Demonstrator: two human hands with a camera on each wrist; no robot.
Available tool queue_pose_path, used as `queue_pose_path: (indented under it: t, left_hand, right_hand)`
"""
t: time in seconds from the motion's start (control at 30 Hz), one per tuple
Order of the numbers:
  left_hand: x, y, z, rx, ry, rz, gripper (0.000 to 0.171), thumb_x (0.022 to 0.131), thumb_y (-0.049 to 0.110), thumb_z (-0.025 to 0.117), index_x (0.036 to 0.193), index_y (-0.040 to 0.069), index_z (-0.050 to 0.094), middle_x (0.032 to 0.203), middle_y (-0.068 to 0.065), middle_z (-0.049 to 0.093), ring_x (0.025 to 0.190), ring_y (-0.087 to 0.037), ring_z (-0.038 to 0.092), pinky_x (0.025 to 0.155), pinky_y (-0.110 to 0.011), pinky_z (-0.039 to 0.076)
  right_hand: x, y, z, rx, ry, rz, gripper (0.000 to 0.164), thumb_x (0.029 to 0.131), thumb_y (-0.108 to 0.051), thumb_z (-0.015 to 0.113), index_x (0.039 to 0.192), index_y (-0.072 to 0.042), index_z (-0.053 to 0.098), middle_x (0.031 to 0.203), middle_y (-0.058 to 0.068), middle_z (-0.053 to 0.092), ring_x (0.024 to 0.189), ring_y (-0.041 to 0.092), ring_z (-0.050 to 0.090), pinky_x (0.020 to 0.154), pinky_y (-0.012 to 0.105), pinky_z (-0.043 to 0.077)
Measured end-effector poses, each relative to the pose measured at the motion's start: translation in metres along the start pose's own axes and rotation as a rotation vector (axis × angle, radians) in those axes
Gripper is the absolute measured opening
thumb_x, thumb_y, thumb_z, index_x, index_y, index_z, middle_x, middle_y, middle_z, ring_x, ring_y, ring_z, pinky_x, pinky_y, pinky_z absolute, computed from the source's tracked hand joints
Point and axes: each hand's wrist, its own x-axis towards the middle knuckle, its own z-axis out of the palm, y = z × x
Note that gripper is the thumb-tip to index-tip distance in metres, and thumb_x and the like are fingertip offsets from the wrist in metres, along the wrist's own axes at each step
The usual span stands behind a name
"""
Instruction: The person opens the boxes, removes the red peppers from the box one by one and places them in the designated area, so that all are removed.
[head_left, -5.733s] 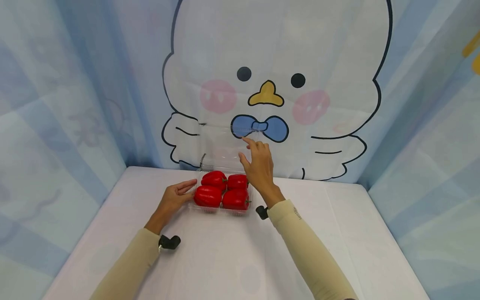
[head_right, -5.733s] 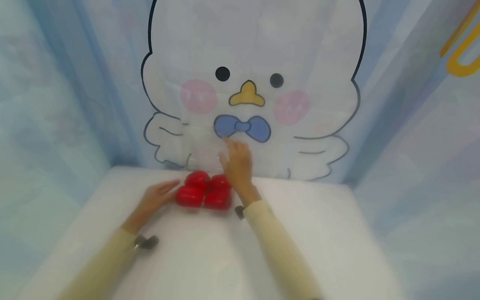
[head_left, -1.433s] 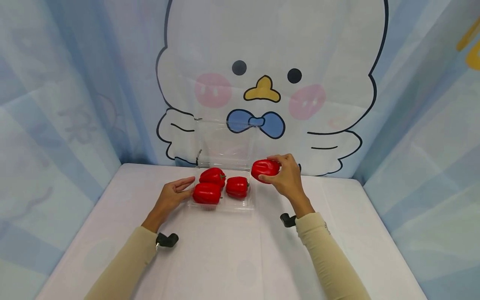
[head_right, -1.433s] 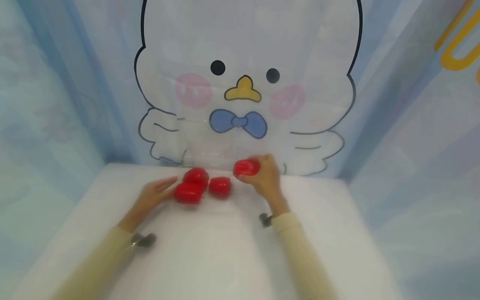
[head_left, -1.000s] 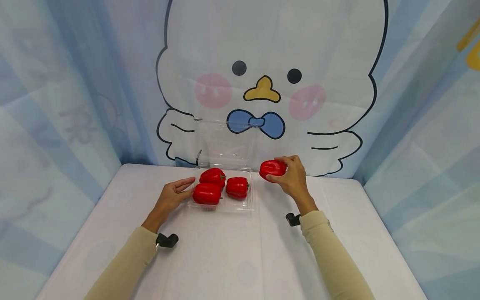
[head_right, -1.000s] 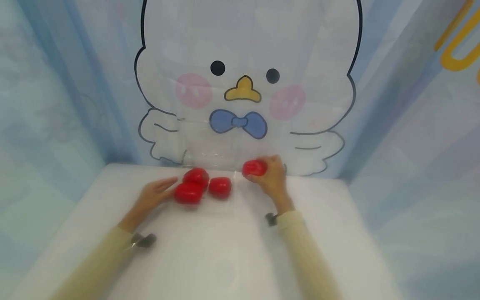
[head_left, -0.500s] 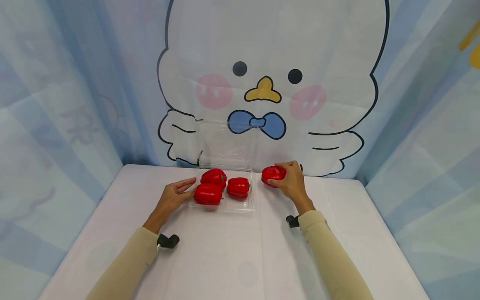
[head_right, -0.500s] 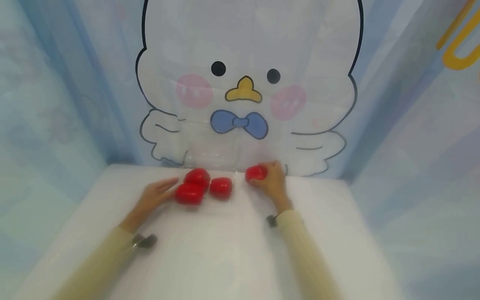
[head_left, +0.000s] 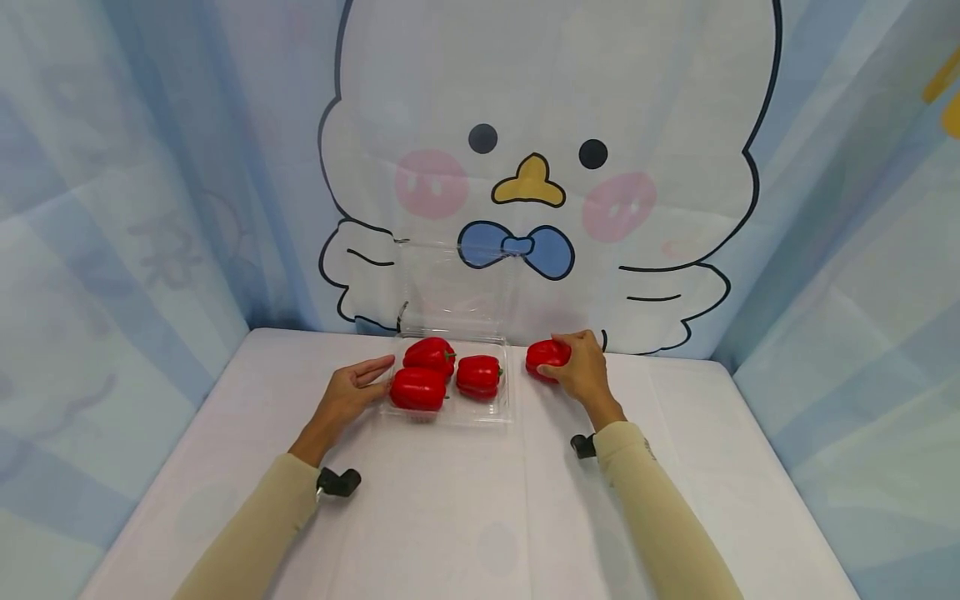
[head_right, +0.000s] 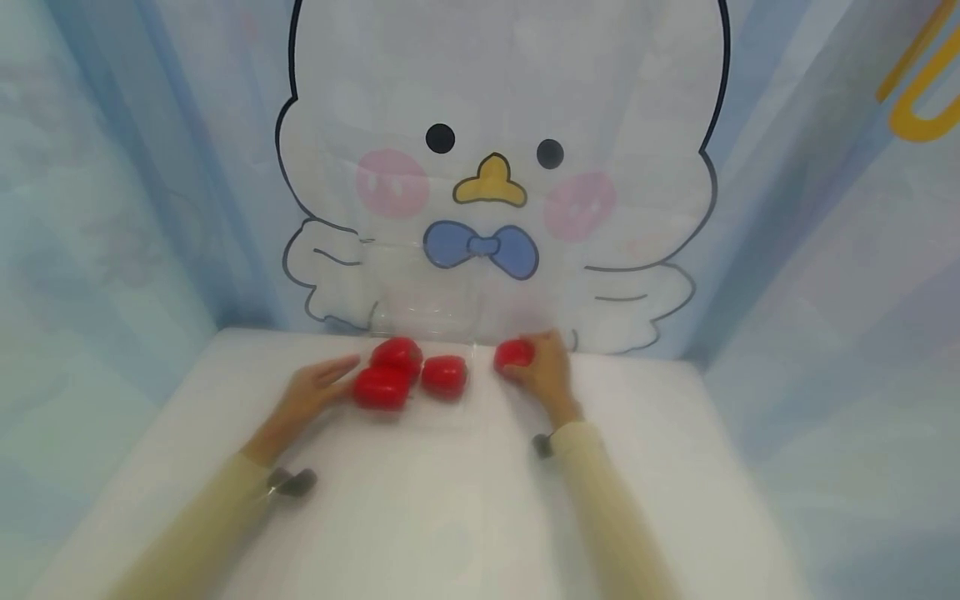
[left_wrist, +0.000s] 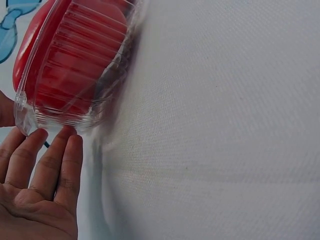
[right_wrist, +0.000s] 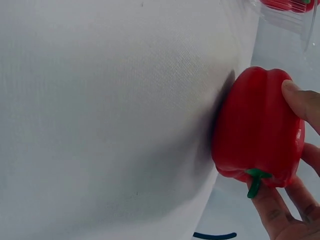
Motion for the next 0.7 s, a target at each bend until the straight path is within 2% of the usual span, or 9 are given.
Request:
queue_pose_path:
  t: [0.3, 0.57, 0.7]
  left_hand:
    - [0.0, 0.0014, 0.0, -0.001, -0.004, -0.006, 0.058, 0.102, 0.022, 0.073, 0.157, 0.015, 0.054, 0.161, -0.009, 0.054, 0.154, -0.031, 0.047, 0.115, -0.04, 0.048]
    - [0.0016, -0.0023, -0.0007, 0.014, -0.002, 0.008, 0.06, 0.102, 0.024, 0.073, 0.157, 0.015, 0.053, 0.162, -0.009, 0.054, 0.155, -0.032, 0.046, 0.115, -0.041, 0.049]
    - [0.0015, -0.0033, -0.0012, 0.015, 0.003, 0.004, 0.059, 0.102, 0.024, 0.073, 0.157, 0.016, 0.054, 0.162, -0.008, 0.054, 0.155, -0.031, 0.046, 0.116, -0.042, 0.049]
  right_hand:
    - [-0.0012, -0.0015, 0.0021, -0.024, -0.007, 0.027, 0.072, 0.083, -0.02, 0.092, 0.148, -0.013, 0.063, 0.148, 0.022, 0.05, 0.141, 0.043, 0.048, 0.107, 0.061, 0.057]
    - [-0.0044, -0.0024, 0.0039, -0.047, 0.028, -0.008, 0.071, 0.082, -0.02, 0.093, 0.146, -0.016, 0.065, 0.147, 0.021, 0.052, 0.139, 0.042, 0.049, 0.107, 0.061, 0.058]
    - [-0.0072, -0.0086, 0.0013, -0.024, 0.05, -0.032, 0.069, 0.083, -0.023, 0.092, 0.146, -0.018, 0.065, 0.146, 0.019, 0.052, 0.14, 0.041, 0.049, 0.108, 0.06, 0.057]
